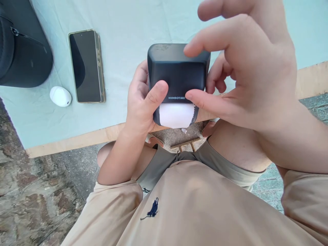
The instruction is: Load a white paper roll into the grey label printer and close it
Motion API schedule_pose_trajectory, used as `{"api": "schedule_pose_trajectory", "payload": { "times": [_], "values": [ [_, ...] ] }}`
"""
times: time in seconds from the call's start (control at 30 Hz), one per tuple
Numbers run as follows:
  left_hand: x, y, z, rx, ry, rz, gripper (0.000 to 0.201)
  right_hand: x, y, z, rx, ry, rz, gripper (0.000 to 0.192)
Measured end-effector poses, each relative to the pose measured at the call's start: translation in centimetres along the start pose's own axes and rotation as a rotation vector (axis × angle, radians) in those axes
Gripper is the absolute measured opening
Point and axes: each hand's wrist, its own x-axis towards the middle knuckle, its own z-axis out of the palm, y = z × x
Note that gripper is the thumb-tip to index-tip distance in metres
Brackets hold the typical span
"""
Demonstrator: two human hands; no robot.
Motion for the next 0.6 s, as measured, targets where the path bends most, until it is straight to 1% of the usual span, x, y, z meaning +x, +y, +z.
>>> {"api": "schedule_pose_trajectory", "payload": {
  "times": [0.03, 0.07, 0.13, 0.17, 0.2, 0.33, 0.4, 0.43, 0.57, 0.6],
  "values": [
    [0.1, 0.2, 0.3, -0.031, 0.040, -0.039, 0.051, -0.1, -0.1, 0.1, 0.036, -0.025, 0.029, 0.050],
    [0.1, 0.6, 0.6, -0.034, 0.065, -0.159, 0.047, -0.1, -0.2, 0.1, 0.072, -0.056, 0.055, 0.054],
    [0.2, 1.1, 1.1, -0.037, 0.106, -0.234, 0.046, -0.2, -0.3, 0.3, 0.136, -0.119, 0.088, 0.058],
    [0.2, 1.1, 1.2, -0.032, 0.104, -0.242, 0.046, -0.3, -0.3, 0.4, 0.163, -0.143, 0.104, 0.059],
    [0.2, 1.0, 1.1, -0.032, 0.092, -0.214, 0.047, -0.3, -0.3, 0.6, 0.191, -0.157, 0.116, 0.060],
    [0.3, -1.2, 0.0, -0.053, 0.033, -0.038, 0.051, -0.5, -0.2, 1.1, 0.331, -0.170, 0.143, 0.056],
    [0.2, -1.5, -0.3, -0.075, 0.015, -0.008, 0.049, -0.6, -0.1, 1.3, 0.406, -0.159, 0.150, 0.057],
    [0.2, -1.3, -0.2, -0.086, 0.009, -0.015, 0.046, -0.7, 0.0, 1.4, 0.437, -0.154, 0.154, 0.057],
    [0.0, 0.5, 0.5, -0.079, 0.017, -0.151, 0.039, -0.7, 0.2, 2.0, 0.515, -0.138, 0.162, 0.055],
    [0.1, 0.7, 0.5, -0.072, 0.026, -0.140, 0.040, -0.6, 0.4, 2.3, 0.529, -0.120, 0.150, 0.054]
  ]
}}
